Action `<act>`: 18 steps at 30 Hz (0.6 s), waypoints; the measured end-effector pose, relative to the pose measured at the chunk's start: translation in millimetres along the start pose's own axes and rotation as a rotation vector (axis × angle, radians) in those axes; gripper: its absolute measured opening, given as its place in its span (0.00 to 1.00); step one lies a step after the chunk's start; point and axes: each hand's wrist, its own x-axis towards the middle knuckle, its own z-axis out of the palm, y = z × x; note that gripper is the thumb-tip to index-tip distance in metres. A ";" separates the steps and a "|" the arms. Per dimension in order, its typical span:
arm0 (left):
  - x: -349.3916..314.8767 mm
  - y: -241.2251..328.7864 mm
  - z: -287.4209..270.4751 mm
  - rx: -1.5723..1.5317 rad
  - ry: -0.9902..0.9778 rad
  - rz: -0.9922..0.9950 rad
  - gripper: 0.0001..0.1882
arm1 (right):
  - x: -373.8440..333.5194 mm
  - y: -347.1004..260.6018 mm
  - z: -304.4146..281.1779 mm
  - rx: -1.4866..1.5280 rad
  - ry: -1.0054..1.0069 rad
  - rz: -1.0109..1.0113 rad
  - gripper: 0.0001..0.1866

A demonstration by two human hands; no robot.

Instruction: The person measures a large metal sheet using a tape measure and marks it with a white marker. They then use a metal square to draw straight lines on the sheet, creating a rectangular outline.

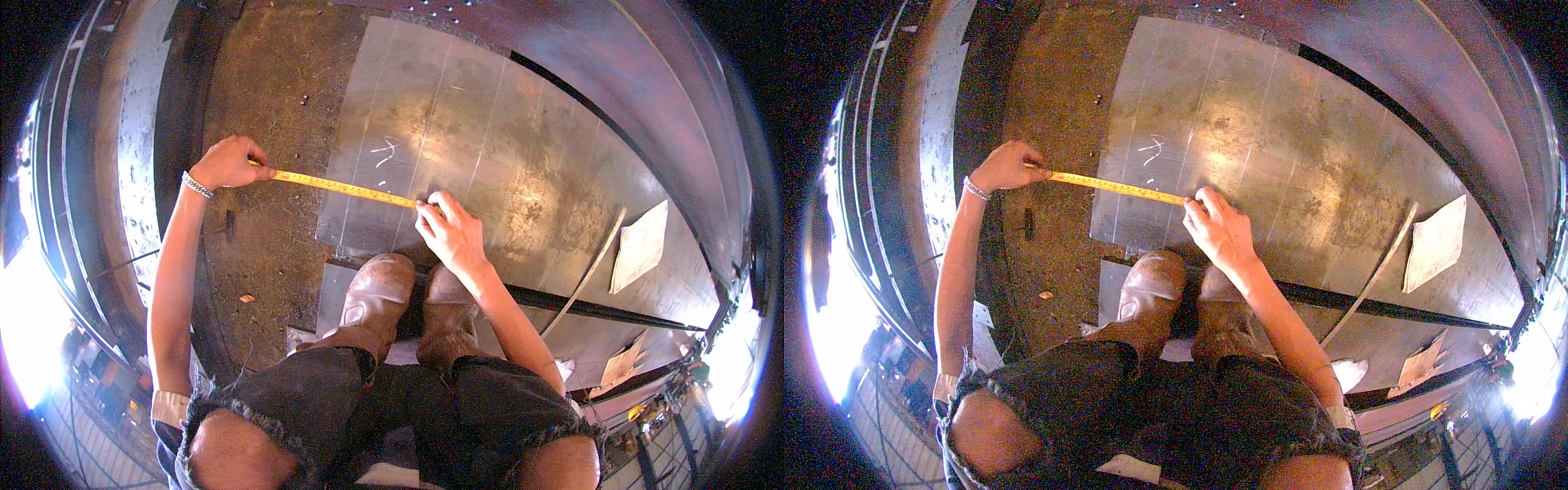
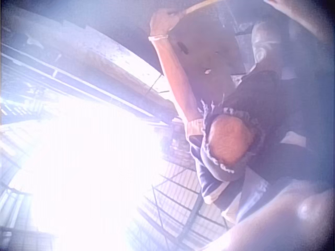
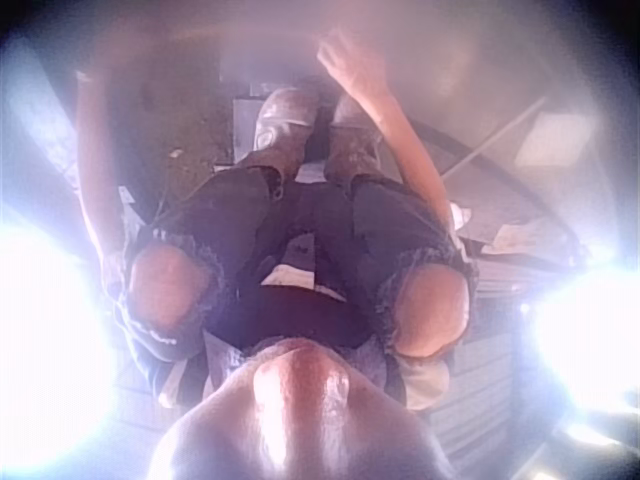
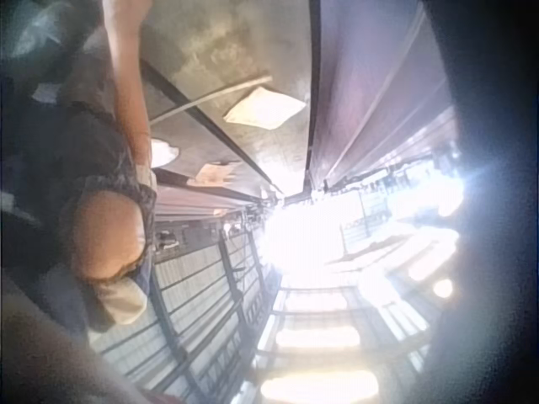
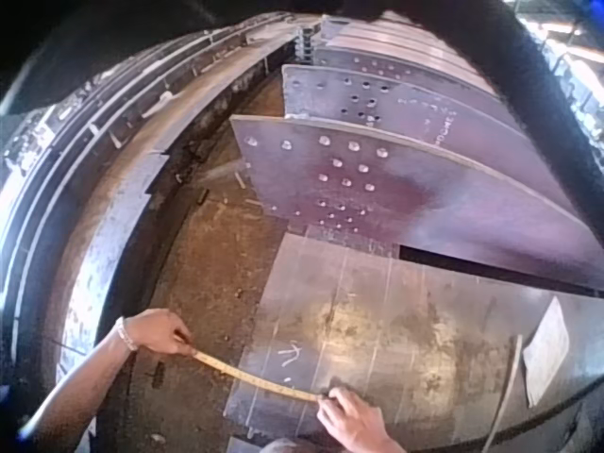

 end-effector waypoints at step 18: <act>5.8 -19.5 16.4 0.036 0.103 0.109 0.21 | 4.6 -6.5 -2.4 -0.012 0.032 0.025 0.09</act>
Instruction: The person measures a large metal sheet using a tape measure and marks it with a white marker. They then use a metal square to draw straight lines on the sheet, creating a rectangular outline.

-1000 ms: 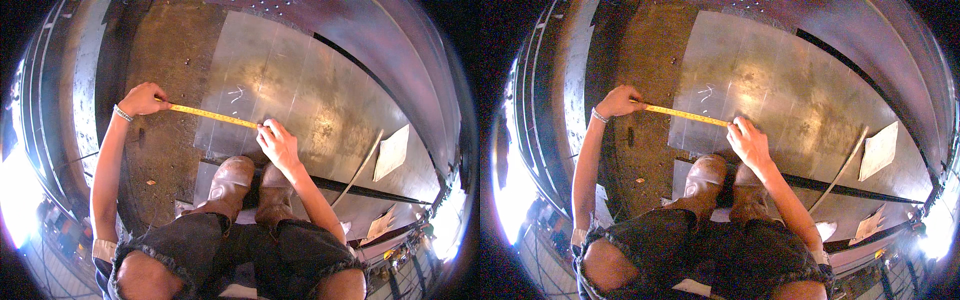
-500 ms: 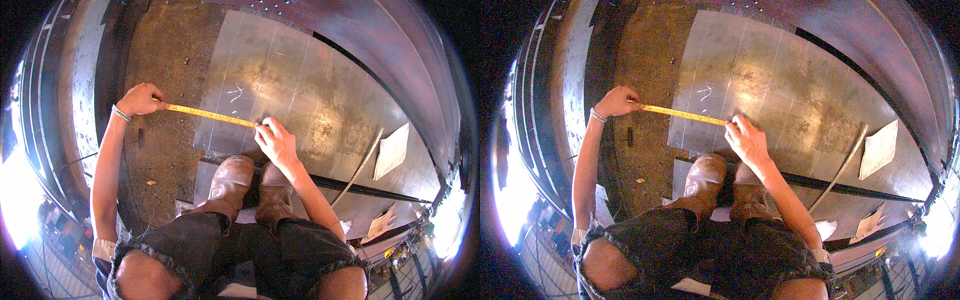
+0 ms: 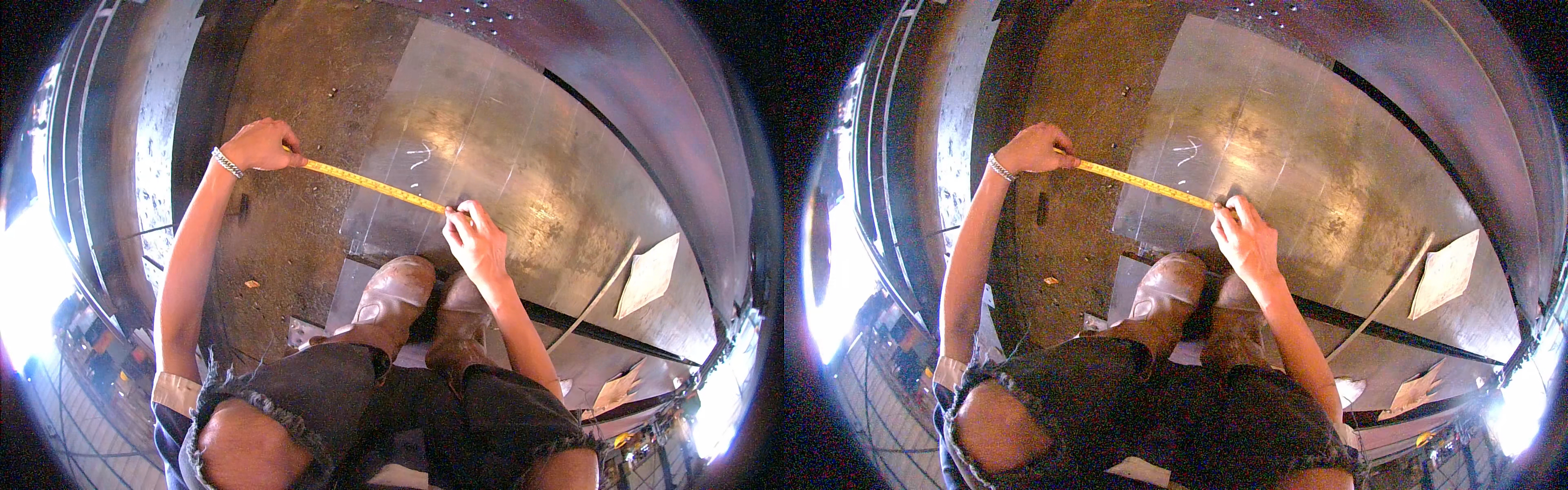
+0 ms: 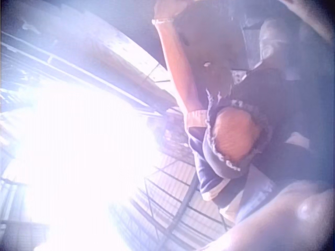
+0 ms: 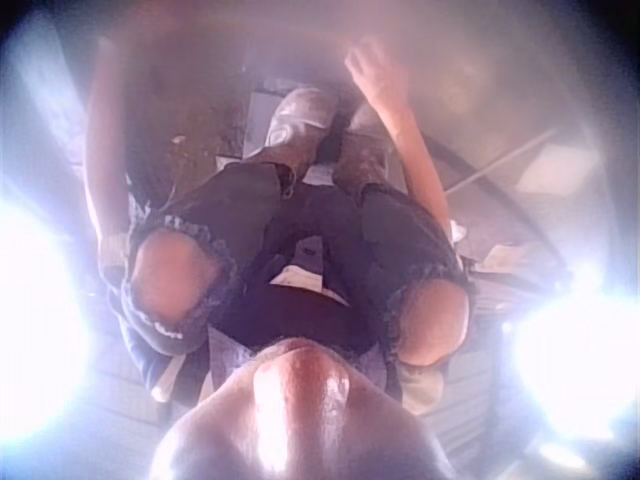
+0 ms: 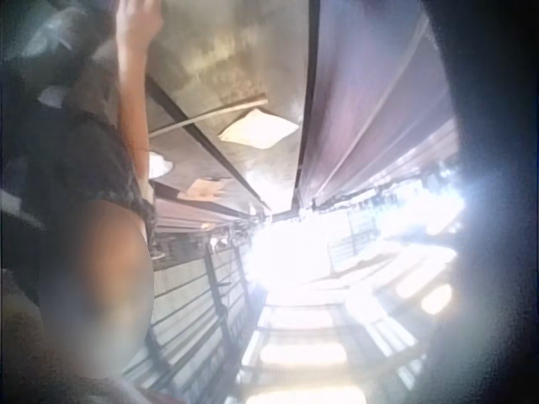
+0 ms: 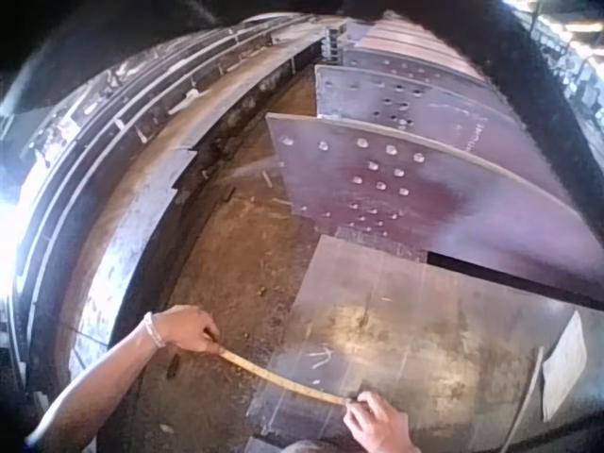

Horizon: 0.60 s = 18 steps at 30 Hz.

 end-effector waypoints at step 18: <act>2.5 -5.8 5.8 -0.049 0.060 0.066 0.23 | 0.7 0.0 -1.2 0.009 -0.009 -0.005 0.10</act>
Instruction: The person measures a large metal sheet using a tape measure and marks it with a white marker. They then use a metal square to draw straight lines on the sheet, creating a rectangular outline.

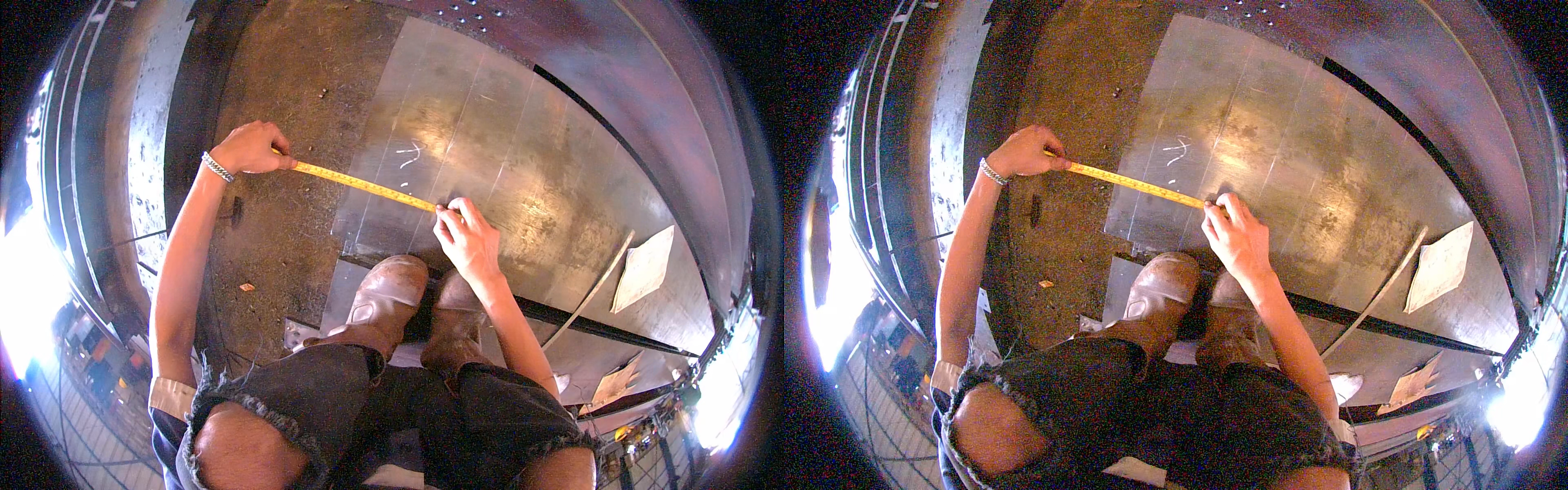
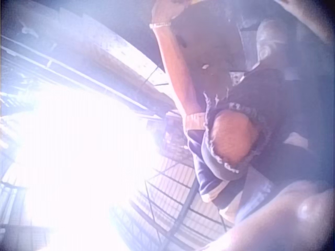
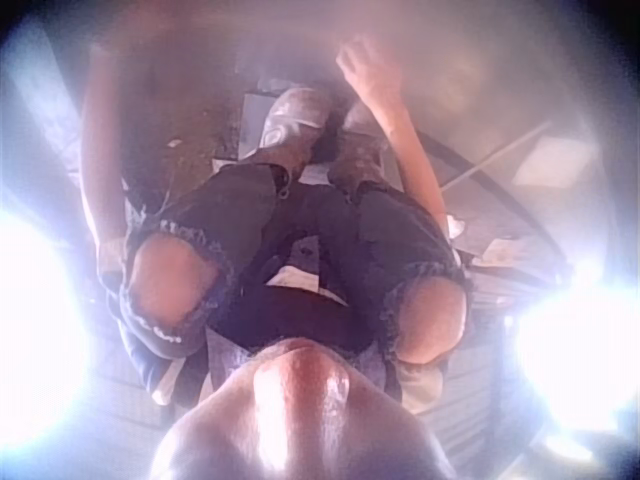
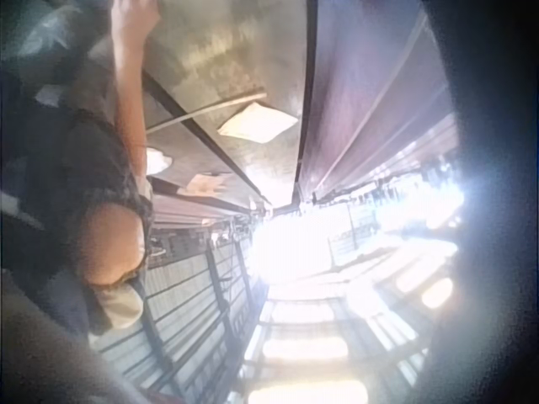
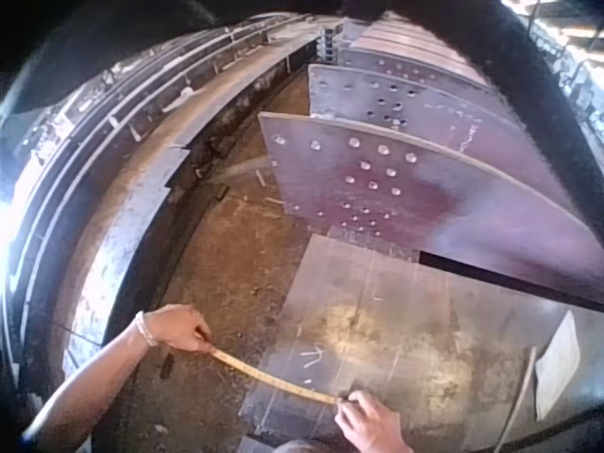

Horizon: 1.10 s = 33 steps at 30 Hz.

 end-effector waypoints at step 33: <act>0.0 7.0 -4.4 0.010 -0.047 -0.088 0.24 | 5.3 -4.7 -5.1 0.023 0.022 0.010 0.07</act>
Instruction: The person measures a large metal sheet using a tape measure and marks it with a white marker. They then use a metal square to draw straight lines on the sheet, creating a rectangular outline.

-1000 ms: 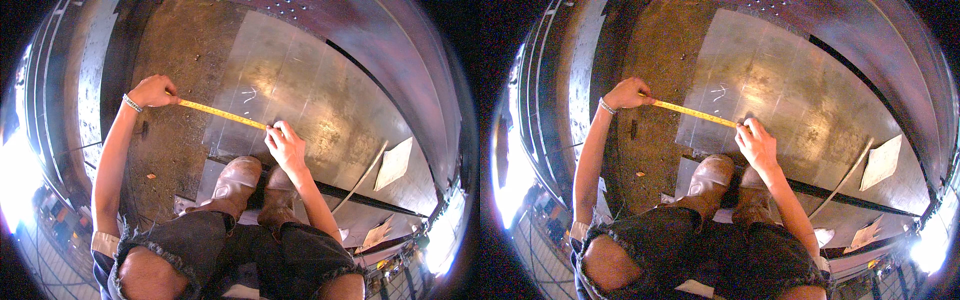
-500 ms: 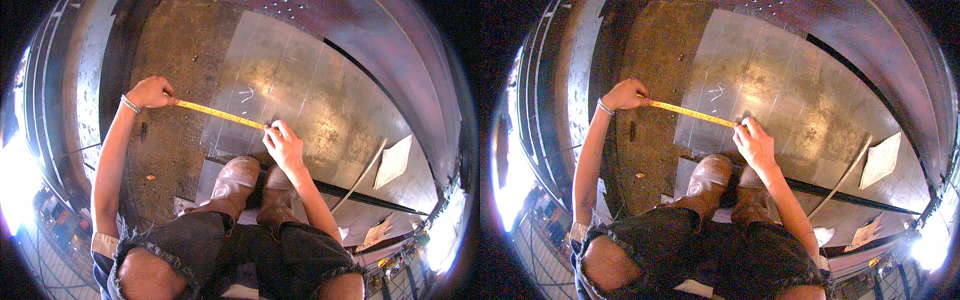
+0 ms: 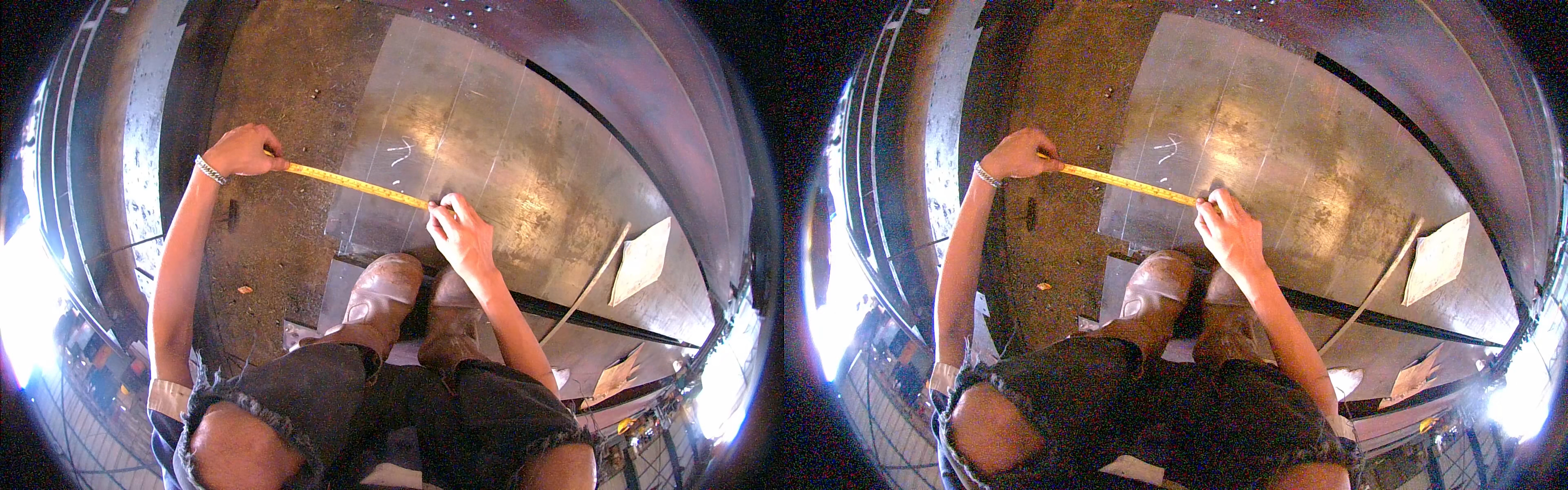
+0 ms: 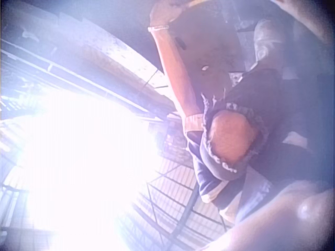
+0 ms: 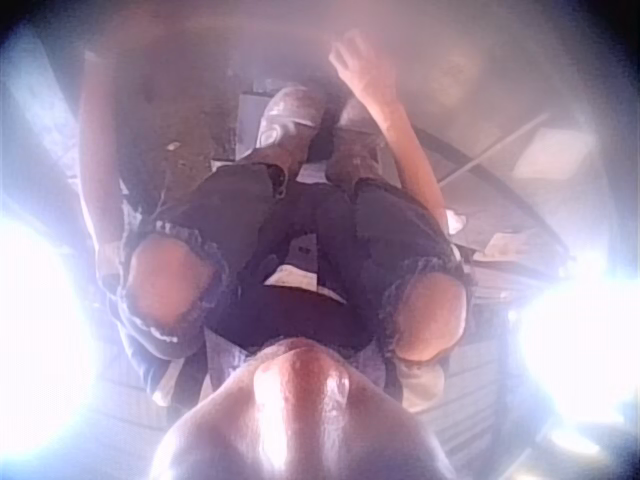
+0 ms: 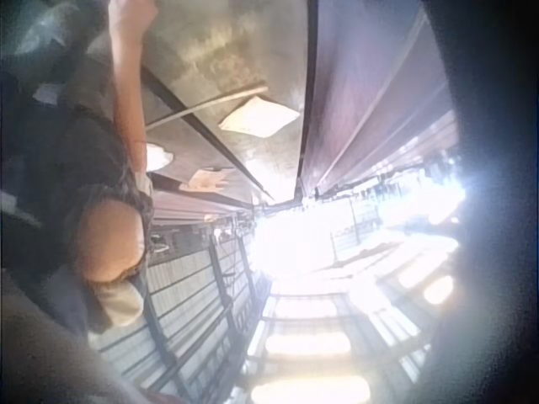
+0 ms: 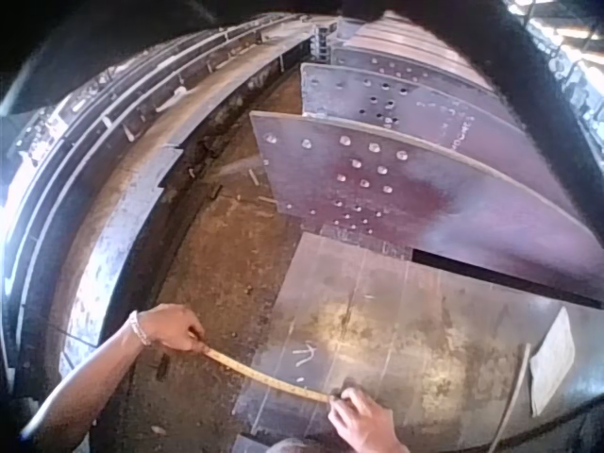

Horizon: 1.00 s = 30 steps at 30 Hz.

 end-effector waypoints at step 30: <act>16.3 92.8 11.3 0.032 -0.051 0.039 0.25 | -4.3 5.8 3.6 -0.007 -0.085 0.011 0.09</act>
